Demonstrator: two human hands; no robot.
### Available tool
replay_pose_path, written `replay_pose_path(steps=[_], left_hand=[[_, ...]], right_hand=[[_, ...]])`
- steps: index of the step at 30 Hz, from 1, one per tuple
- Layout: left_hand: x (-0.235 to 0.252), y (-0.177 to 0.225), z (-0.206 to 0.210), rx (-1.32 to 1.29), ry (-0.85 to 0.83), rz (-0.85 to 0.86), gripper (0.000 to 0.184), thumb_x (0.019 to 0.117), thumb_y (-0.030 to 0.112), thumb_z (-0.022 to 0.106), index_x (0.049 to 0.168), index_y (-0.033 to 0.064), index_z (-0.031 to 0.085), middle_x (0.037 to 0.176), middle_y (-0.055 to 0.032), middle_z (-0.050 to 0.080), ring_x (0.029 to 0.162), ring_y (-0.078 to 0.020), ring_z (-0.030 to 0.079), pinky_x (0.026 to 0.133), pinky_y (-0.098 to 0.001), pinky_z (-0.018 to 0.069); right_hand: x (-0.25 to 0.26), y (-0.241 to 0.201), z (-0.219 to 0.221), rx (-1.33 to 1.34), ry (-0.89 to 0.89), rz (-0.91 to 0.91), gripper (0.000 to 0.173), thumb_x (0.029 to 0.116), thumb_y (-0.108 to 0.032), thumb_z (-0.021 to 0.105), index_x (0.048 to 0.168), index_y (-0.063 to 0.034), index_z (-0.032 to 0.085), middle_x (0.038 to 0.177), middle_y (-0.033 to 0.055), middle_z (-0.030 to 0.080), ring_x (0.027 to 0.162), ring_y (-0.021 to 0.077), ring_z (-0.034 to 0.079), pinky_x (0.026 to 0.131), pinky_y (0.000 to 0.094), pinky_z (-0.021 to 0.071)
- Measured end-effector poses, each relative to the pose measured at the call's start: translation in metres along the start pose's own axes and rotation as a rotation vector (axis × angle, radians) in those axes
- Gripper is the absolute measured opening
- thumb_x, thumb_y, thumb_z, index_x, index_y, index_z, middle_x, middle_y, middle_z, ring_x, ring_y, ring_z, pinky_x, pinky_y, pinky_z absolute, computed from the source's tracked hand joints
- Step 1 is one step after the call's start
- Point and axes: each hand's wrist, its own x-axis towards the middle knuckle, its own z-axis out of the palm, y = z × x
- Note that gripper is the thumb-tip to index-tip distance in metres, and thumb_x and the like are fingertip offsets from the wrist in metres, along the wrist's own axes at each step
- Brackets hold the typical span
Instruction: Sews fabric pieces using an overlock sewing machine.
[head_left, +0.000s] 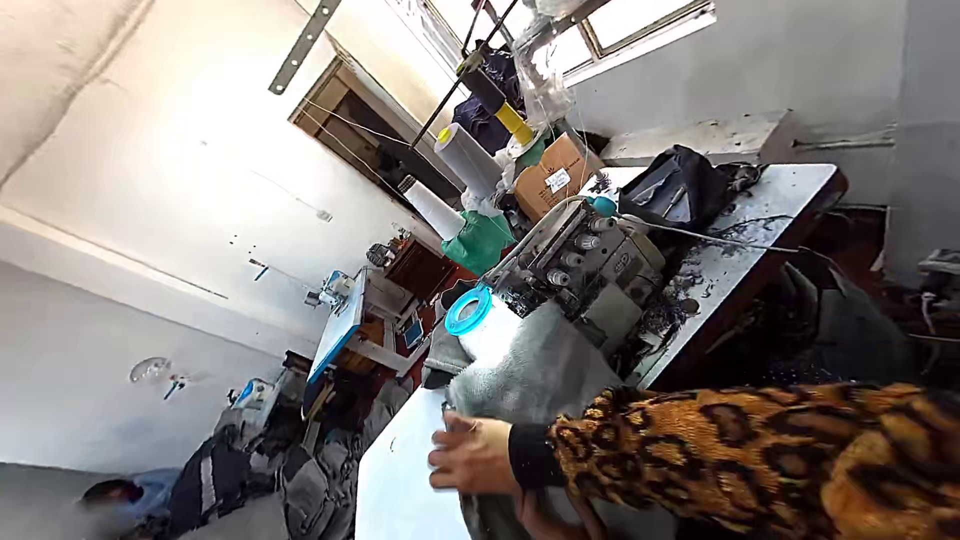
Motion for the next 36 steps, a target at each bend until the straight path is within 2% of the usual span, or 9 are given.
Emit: replay_pose_path(steps=[2,7,10,13,18,25,30,34,36], left_hand=[[-0.002,-0.026,0.020,-0.035,-0.286,-0.261,0.063,0.0914,0.008,0.064,0.134,-0.0300,0.038,0.139,-0.0495,0.042,0.135,-0.0552,0.045,0.117,-0.0476,0.0378],[-0.004,-0.079,0.048,-0.277,-0.197,-0.140,0.076,0.0973,0.035,0.055,0.137,-0.0273,0.035,0.141,-0.0459,0.043,0.131,-0.0440,0.054,0.110,-0.0437,0.0456],[0.032,-0.072,0.076,-0.449,-0.180,-0.151,0.089,0.0996,0.053,0.049,0.142,-0.0236,0.034,0.148,-0.0415,0.039,0.138,-0.0342,0.049,0.115,-0.0370,0.0407],[0.063,-0.065,0.105,-0.450,-0.138,-0.039,0.088,0.0942,0.052,0.050,0.136,-0.0246,0.044,0.148,-0.0426,0.039,0.145,-0.0415,0.039,0.122,-0.0382,0.0280],[0.088,-0.071,0.098,-0.385,-0.254,0.020,0.095,0.0940,0.069,0.040,0.129,-0.0178,0.057,0.147,-0.0416,0.041,0.143,-0.0447,0.041,0.120,-0.0417,0.0310],[0.113,-0.077,0.093,-0.377,-0.274,-0.088,0.047,0.0978,0.026,0.047,0.102,-0.0197,0.057,0.125,-0.0338,0.053,0.124,-0.0341,0.051,0.111,-0.0363,0.0386],[0.128,-0.062,0.050,-0.412,-0.043,0.029,0.020,0.0922,0.006,0.060,0.090,-0.0134,0.062,0.081,-0.0056,0.064,0.079,0.0010,0.064,0.078,-0.0155,0.0546],[0.145,-0.035,-0.059,-0.556,-0.172,0.140,0.008,0.1002,0.019,0.064,0.095,0.0218,0.070,0.090,0.0224,0.069,0.086,0.0126,0.063,0.079,-0.0099,0.0534],[0.141,-0.024,-0.072,-0.569,-0.318,0.174,0.007,0.1004,0.024,0.064,0.099,0.0236,0.071,0.093,0.0210,0.070,0.087,0.0113,0.065,0.080,-0.0104,0.0544]], right_hand=[[-0.019,0.016,0.006,0.120,-0.037,0.175,0.037,0.0896,0.007,0.067,0.125,-0.0049,0.068,0.128,0.0208,0.065,0.132,0.0448,0.054,0.112,0.0681,0.0354],[-0.144,0.023,0.003,-0.011,0.621,0.548,0.015,0.0978,-0.023,0.057,0.098,-0.0126,0.069,0.097,0.0059,0.071,0.101,0.0221,0.067,0.099,0.0408,0.0492],[-0.197,0.016,-0.006,0.289,0.353,0.940,0.021,0.0950,-0.005,0.054,0.105,0.0038,0.070,0.103,0.0213,0.071,0.101,0.0365,0.070,0.093,0.0519,0.0550],[-0.199,0.014,0.002,0.343,0.102,0.815,0.017,0.0928,0.001,0.058,0.100,0.0053,0.074,0.100,0.0236,0.073,0.101,0.0420,0.071,0.093,0.0550,0.0550],[-0.141,0.026,-0.018,0.667,-0.402,0.883,0.023,0.0959,-0.005,0.063,0.110,0.0125,0.065,0.103,0.0324,0.067,0.103,0.0476,0.065,0.091,0.0623,0.0476],[-0.104,0.013,0.006,0.660,-0.410,0.947,0.026,0.0930,-0.006,0.065,0.108,0.0143,0.061,0.101,0.0339,0.065,0.101,0.0502,0.065,0.088,0.0638,0.0490],[-0.109,-0.003,0.019,0.734,0.176,0.933,0.022,0.0965,-0.004,0.056,0.107,0.0104,0.070,0.096,0.0292,0.071,0.093,0.0431,0.071,0.086,0.0586,0.0534],[-0.124,0.001,-0.017,0.991,0.390,0.959,0.033,0.0994,-0.010,0.054,0.127,0.0059,0.063,0.100,0.0175,0.071,0.085,0.0205,0.068,0.081,0.0392,0.0559],[-0.128,0.008,-0.028,1.115,0.313,0.979,0.033,0.1016,-0.013,0.053,0.131,0.0013,0.059,0.099,0.0088,0.070,0.085,0.0086,0.065,0.081,0.0292,0.0541]])
